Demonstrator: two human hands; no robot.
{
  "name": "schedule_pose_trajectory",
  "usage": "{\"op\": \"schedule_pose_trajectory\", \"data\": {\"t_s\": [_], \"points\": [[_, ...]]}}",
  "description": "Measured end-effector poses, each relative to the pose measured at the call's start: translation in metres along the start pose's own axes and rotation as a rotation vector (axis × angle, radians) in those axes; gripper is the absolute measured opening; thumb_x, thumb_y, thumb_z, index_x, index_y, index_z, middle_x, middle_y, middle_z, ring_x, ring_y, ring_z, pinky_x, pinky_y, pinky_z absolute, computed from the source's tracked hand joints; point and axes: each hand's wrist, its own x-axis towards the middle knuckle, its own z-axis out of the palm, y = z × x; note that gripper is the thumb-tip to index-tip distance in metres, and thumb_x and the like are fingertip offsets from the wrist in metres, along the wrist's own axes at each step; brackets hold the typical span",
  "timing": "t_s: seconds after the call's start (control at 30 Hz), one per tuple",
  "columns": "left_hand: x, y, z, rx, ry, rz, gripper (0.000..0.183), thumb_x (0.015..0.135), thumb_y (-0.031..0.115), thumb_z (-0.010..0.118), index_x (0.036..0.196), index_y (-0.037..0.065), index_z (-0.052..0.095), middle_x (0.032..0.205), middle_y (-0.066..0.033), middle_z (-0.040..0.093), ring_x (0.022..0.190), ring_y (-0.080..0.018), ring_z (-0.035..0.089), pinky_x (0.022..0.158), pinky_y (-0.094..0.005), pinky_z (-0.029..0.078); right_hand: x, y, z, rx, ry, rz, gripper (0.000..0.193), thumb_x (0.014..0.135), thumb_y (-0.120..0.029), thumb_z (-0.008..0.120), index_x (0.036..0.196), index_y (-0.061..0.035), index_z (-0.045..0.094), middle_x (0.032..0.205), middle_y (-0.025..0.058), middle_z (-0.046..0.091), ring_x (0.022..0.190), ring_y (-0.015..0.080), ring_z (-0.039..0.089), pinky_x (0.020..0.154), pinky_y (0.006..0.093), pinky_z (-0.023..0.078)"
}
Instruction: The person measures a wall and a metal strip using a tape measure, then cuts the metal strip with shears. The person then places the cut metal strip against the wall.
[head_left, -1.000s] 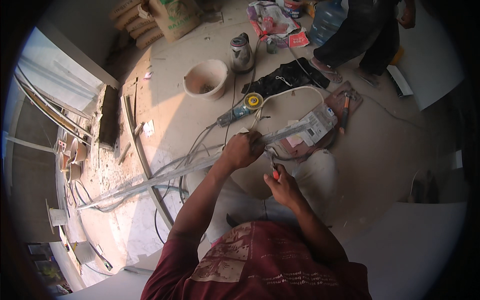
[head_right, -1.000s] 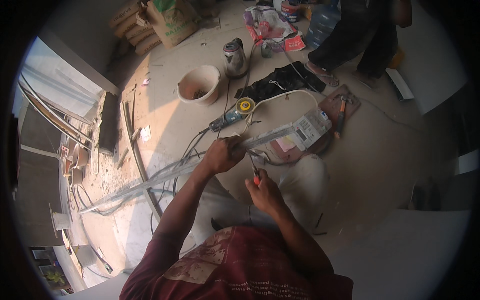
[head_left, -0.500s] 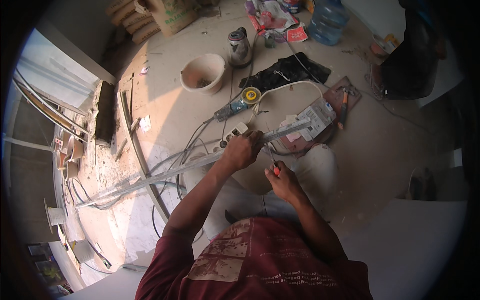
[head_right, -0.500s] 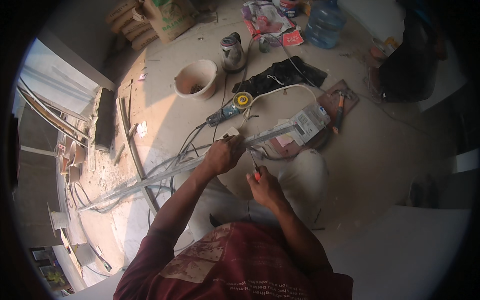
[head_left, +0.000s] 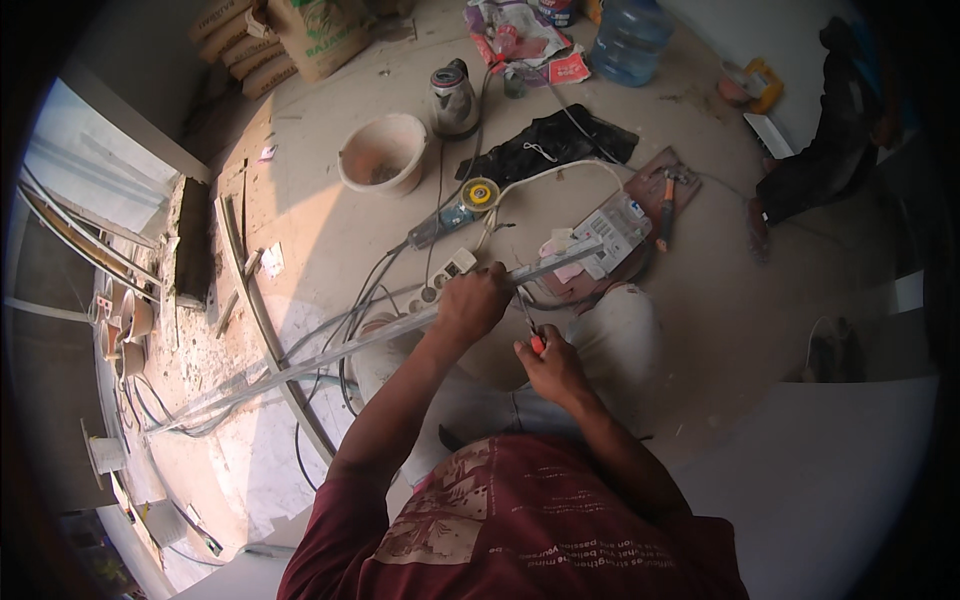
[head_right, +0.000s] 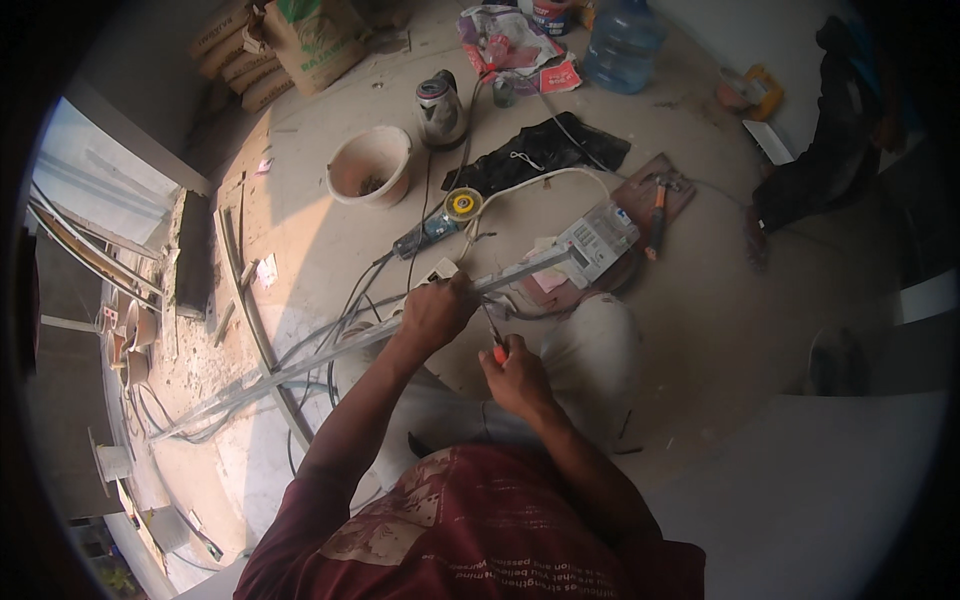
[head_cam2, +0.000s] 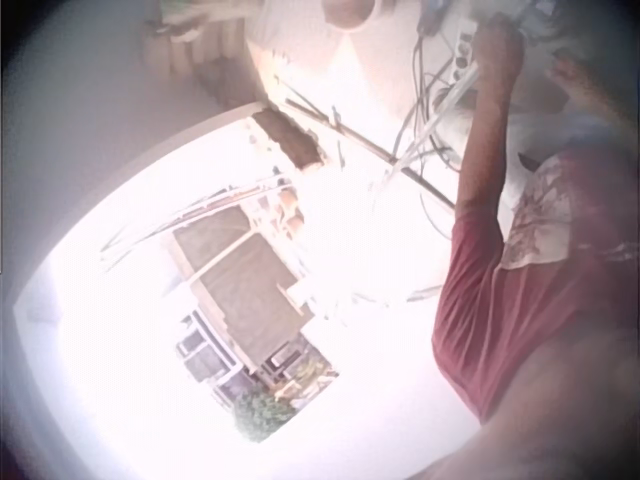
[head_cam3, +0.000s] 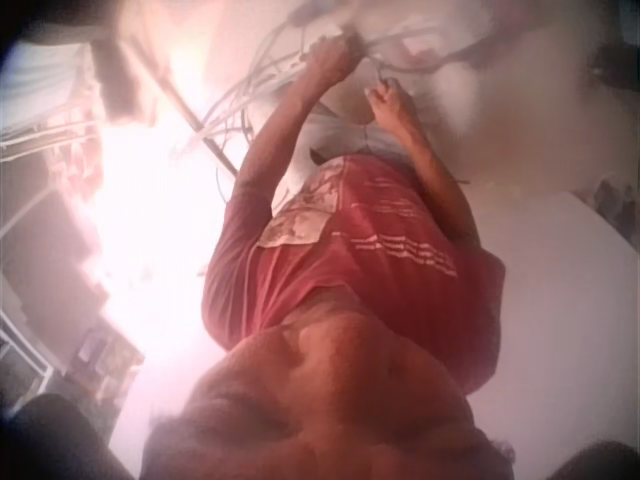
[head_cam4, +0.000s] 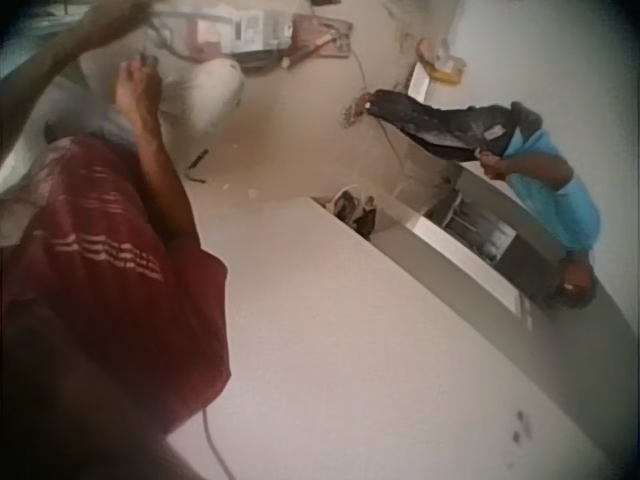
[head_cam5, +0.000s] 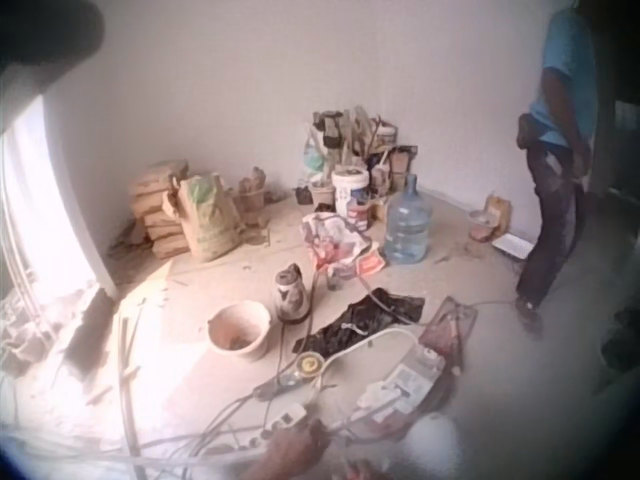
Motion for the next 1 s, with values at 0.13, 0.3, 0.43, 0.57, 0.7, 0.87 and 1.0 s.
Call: {"op": "schedule_pose_trajectory", "data": {"t_s": [0.13, 0.3, 0.43, 0.57, 0.7, 0.87, 1.0], "points": [[0.003, 0.001, 0.001, 0.102, -0.025, -0.043, 0.019, 0.091, 0.022, 0.054, 0.096, 0.003, 0.056, 0.083, -0.0154, 0.07, 0.072, -0.0348, 0.07, 0.061, -0.0458, 0.056, 0.005, 0.003, 0.002, -0.037, 0.041, -0.031, 0.043, 0.092, -0.034, 0.061, 0.106, 0.005, 0.053, 0.094, 0.0297, 0.066, 0.093, 0.0465, 0.064, 0.081, 0.0492, 0.05], [0.006, -0.004, 0.008, 0.122, 0.004, -0.072, 0.019, 0.09, 0.024, 0.058, 0.094, 0.006, 0.058, 0.075, -0.0168, 0.068, 0.066, -0.036, 0.068, 0.059, -0.047, 0.055, 0.011, 0.007, 0.011, -0.043, 0.049, -0.033, 0.036, 0.092, -0.031, 0.061, 0.106, 0.0025, 0.054, 0.093, 0.028, 0.067, 0.091, 0.0465, 0.064, 0.08, 0.0504, 0.05], [0.015, -0.012, 0.014, 0.084, -0.038, -0.02, 0.021, 0.088, 0.026, 0.061, 0.093, 0.006, 0.058, 0.071, -0.0187, 0.067, 0.065, -0.0385, 0.067, 0.06, -0.0489, 0.055, 0.015, 0.02, 0.019, -0.023, 0.075, -0.095, 0.032, 0.092, -0.029, 0.06, 0.107, -0.0017, 0.054, 0.089, 0.0262, 0.067, 0.087, 0.0475, 0.064, 0.077, 0.0536, 0.05], [0.013, -0.014, 0.002, -0.012, -0.054, -0.026, 0.022, 0.087, 0.025, 0.061, 0.091, 0.004, 0.058, 0.071, -0.0224, 0.066, 0.07, -0.0429, 0.066, 0.063, -0.053, 0.053, 0.012, 0.016, 0.017, -0.02, 0.085, -0.056, 0.028, 0.091, -0.027, 0.06, 0.105, -0.0031, 0.054, 0.085, 0.0268, 0.067, 0.084, 0.0475, 0.065, 0.074, 0.0551, 0.049], [0.019, -0.024, 0.014, -0.02, -0.142, -0.004, 0.022, 0.085, 0.026, 0.063, 0.088, 0.004, 0.06, 0.078, -0.0235, 0.067, 0.075, -0.0444, 0.066, 0.068, -0.0537, 0.053, 0.014, 0.031, 0.024, 0.012, 0.122, -0.078, 0.029, 0.091, -0.027, 0.061, 0.107, -0.0034, 0.055, 0.086, 0.0263, 0.067, 0.083, 0.0465, 0.065, 0.073, 0.0539, 0.051], [0.021, -0.028, 0.007, -0.163, -0.224, 0.04, 0.027, 0.08, 0.024, 0.067, 0.089, 0.0, 0.06, 0.08, -0.027, 0.065, 0.079, -0.0459, 0.064, 0.07, -0.0519, 0.051, 0.016, 0.05, 0.038, 0.001, 0.162, -0.134, 0.031, 0.091, -0.028, 0.06, 0.11, -0.0032, 0.055, 0.084, 0.0257, 0.067, 0.081, 0.0458, 0.065, 0.072, 0.0524, 0.051], [0.023, -0.025, -0.007, -0.314, -0.359, 0.024, 0.032, 0.076, 0.022, 0.072, 0.095, -0.002, 0.064, 0.078, -0.0255, 0.064, 0.075, -0.0443, 0.063, 0.068, -0.0492, 0.049, 0.017, 0.06, 0.047, 0.008, 0.164, -0.153, 0.032, 0.092, -0.029, 0.059, 0.111, -0.0042, 0.055, 0.086, 0.0264, 0.067, 0.082, 0.0461, 0.065, 0.074, 0.0546, 0.051]]}}
